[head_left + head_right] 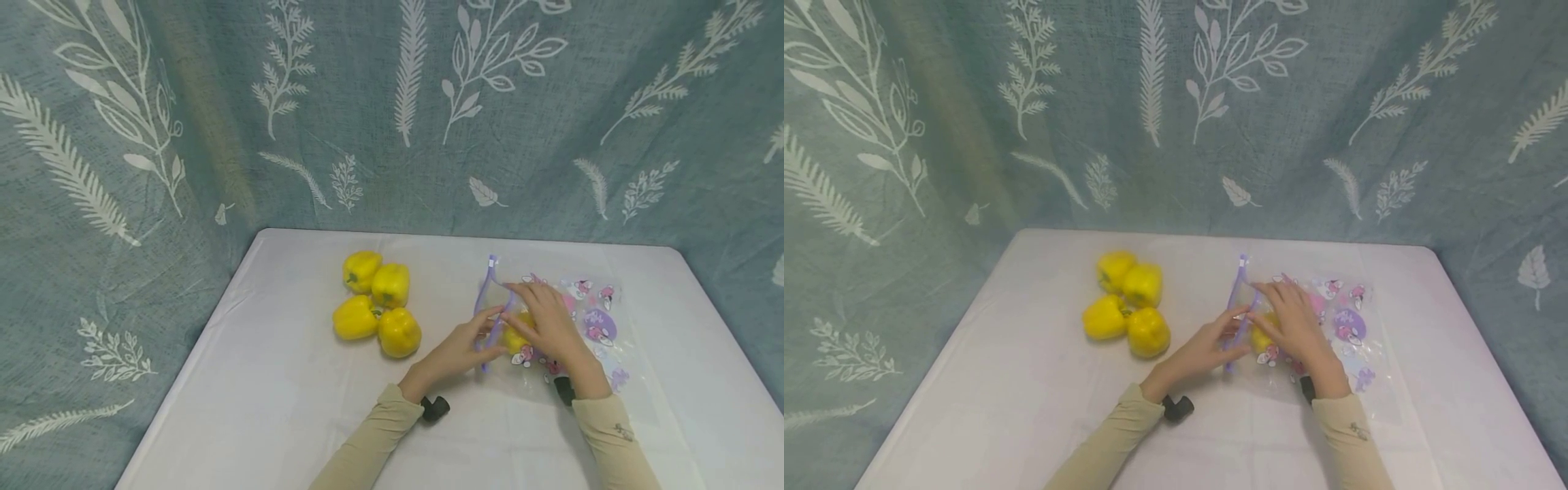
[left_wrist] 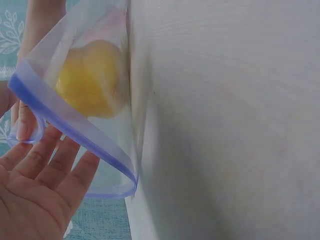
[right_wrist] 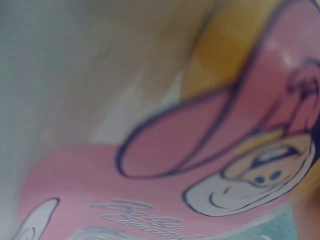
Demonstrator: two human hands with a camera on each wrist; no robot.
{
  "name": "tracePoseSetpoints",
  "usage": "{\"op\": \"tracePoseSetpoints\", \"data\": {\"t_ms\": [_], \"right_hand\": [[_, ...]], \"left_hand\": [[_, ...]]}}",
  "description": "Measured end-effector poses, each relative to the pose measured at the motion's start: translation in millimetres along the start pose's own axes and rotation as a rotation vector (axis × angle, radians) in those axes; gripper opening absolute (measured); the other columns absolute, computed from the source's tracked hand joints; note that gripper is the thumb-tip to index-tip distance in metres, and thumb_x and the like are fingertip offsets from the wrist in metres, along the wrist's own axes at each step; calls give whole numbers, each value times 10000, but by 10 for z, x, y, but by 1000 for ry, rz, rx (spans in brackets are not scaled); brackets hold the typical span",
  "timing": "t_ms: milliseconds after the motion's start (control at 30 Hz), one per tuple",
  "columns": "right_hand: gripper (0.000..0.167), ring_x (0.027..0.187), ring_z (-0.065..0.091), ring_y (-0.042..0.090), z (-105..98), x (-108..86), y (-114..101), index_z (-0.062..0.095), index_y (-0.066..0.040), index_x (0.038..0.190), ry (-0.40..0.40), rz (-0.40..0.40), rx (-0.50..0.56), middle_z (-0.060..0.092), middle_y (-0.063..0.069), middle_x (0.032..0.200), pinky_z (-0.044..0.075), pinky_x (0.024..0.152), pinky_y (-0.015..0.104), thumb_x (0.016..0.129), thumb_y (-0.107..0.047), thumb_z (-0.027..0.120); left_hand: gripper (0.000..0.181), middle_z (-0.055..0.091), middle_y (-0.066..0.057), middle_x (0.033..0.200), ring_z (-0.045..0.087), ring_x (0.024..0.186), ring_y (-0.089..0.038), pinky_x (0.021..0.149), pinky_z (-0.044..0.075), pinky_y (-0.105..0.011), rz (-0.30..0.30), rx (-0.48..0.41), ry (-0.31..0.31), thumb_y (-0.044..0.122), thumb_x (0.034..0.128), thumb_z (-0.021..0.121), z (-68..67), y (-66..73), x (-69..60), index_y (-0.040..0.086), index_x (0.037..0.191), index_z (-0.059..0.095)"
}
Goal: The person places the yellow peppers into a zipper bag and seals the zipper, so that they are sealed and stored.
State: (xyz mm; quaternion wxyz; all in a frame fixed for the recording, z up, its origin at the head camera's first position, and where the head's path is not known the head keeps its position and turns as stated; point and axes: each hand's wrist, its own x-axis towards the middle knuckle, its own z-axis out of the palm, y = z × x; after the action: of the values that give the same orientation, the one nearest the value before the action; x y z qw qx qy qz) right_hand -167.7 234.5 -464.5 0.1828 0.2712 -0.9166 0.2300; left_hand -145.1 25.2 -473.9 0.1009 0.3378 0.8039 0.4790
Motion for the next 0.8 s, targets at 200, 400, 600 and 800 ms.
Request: {"op": "tracePoseSetpoints", "data": {"t_ms": [200,400,600,800], "right_hand": [[544,1207,423,343,-6,2,-4,473,-146,1322,1,0,-6,536,106,1229,243,1043,595,847,-343,653],[536,1219,416,344,-17,7,-11,471,-152,1321,-10,12,-3,535,97,1241,245,1040,593,854,-347,647],[536,1223,412,343,-28,3,-15,470,-149,1321,-11,15,-3,529,101,1248,243,1043,589,853,-341,648],[539,1218,421,337,-12,18,-12,480,-142,1316,-8,11,7,538,98,1253,245,1046,578,847,-341,656]], "left_hand": [[698,512,-88,1350,503,1219,-188,1017,419,-341,-18,7,-6,322,908,590,-2,22,-1,235,1469,184],[664,512,-69,1350,496,1226,-182,1012,425,-378,-29,43,-17,332,916,573,-34,38,-2,256,1462,202],[620,503,-56,1355,491,1229,-164,1021,414,-398,-15,91,-1,344,927,551,-108,46,-12,227,1459,255],[584,475,-8,1383,466,1242,-146,1046,388,-354,-9,98,22,337,929,550,-222,61,-42,242,1445,293]]}}
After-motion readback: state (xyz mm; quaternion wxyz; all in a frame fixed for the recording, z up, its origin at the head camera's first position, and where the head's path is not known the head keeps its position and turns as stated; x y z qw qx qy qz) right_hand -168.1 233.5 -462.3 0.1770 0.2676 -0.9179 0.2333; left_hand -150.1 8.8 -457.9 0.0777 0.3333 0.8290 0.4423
